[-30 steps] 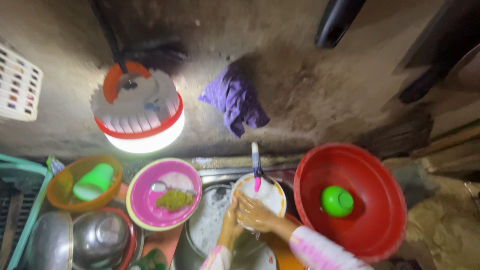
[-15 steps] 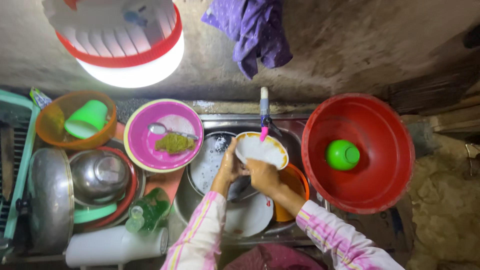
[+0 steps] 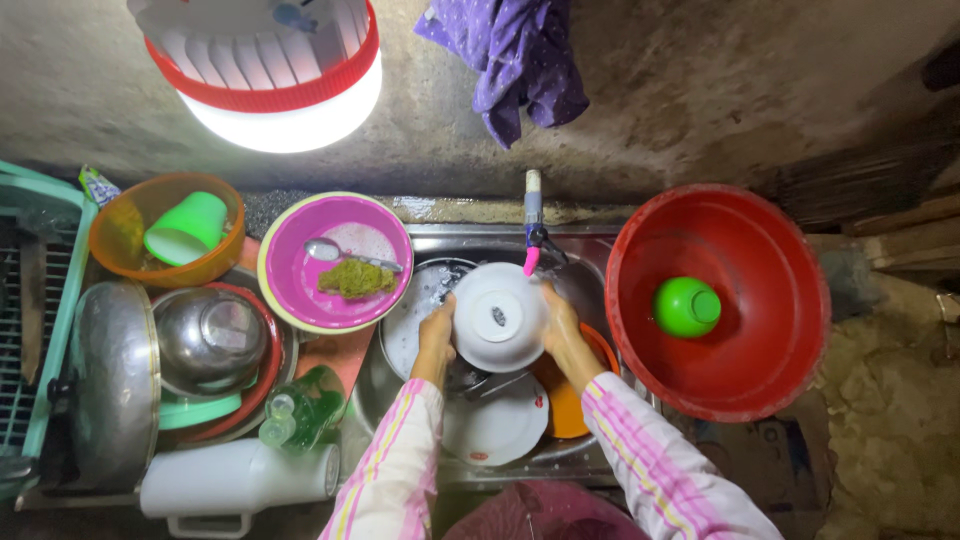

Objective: The person washes dishes at a kitchen sink, scrubbing plates, bowls, cups and utensils with a sponge in soapy water, rinsing them under the tap, and stacking the cleaned items in a red basin. They then rinse a white thermos and place it with the cleaned dishes.

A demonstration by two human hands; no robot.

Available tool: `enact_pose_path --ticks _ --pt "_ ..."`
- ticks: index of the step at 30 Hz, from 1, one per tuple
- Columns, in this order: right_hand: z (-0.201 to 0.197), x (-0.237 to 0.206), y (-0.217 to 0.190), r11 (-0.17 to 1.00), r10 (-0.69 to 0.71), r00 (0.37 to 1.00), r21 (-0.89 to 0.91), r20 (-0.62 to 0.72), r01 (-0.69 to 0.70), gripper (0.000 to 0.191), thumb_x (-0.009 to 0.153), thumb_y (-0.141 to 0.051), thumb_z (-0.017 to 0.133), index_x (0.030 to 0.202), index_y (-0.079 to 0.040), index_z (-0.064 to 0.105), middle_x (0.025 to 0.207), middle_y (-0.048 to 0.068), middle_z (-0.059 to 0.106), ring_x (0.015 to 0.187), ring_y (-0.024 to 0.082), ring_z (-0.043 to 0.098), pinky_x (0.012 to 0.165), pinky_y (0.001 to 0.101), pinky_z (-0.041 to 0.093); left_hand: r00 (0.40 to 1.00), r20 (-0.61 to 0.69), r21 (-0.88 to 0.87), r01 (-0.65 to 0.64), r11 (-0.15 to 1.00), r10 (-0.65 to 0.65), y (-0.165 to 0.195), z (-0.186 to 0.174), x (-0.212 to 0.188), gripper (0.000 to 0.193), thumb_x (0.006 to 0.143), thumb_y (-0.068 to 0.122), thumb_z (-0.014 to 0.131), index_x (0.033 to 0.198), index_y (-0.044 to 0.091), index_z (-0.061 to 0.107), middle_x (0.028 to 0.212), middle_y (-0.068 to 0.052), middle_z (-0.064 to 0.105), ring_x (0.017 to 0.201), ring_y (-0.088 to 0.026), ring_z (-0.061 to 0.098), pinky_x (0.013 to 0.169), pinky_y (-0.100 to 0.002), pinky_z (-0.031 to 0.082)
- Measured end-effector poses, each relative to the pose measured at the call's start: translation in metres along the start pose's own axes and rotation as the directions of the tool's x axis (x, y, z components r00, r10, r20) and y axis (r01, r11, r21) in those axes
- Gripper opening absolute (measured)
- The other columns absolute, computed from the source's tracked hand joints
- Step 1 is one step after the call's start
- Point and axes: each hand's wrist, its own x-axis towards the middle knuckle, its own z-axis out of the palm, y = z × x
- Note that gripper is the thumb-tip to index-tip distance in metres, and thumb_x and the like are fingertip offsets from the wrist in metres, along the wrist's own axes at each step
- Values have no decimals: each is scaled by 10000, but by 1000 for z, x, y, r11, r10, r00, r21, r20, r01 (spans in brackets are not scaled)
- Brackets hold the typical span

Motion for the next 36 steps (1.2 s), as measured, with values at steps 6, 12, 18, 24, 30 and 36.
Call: enact_pose_path --ticks 6,12,18,24,30,36 --pt "-26 -23 -6 975 98 970 216 -223 -49 577 1052 -481 297 1424 -94 508 1454 139 550 1281 335 544 1102 552 384 969 216 -214 165 963 -118 -11 39 6 327 976 267 634 1182 14 659 1095 -138 732 941 -271 719 832 -449 598" --pt "-77 -36 22 991 -136 934 -25 -331 135 480 1053 -426 462 1368 -77 557 1365 84 632 1201 240 630 1008 436 516 991 -36 69 129 989 -126 -21 50 2 378 1020 258 665 1177 -84 631 1008 -154 715 846 -265 705 747 -462 589" --pt "-140 -80 -27 786 -585 783 -386 -210 483 294 1101 -336 625 969 -74 635 874 -38 575 803 133 504 694 325 443 957 291 284 -86 955 0 -51 56 -2 246 981 178 581 1097 26 735 771 -85 682 560 -187 485 499 -341 377" --pt "-173 -125 -171 856 -497 823 0 -276 517 586 1042 -465 375 1445 -64 517 1490 94 566 1347 269 562 1135 488 427 813 260 454 -579 677 521 -44 81 -25 95 933 100 697 1007 39 701 792 -43 717 680 -157 661 639 -324 540" --pt "-192 -91 -192 790 -461 724 134 -513 598 600 1031 -454 375 1444 -41 514 1494 118 560 1334 288 576 1134 483 434 417 342 564 -808 171 842 -35 101 -69 247 847 76 766 1066 36 661 913 -141 708 858 -304 669 783 -419 527" --pt "-186 -81 -182 748 -378 582 133 -720 650 579 1017 -411 402 1422 -16 527 1479 140 573 1292 304 620 1108 482 481 402 366 577 -806 134 840 -32 97 -68 289 828 86 768 1086 34 648 970 -152 711 919 -318 684 828 -431 525"
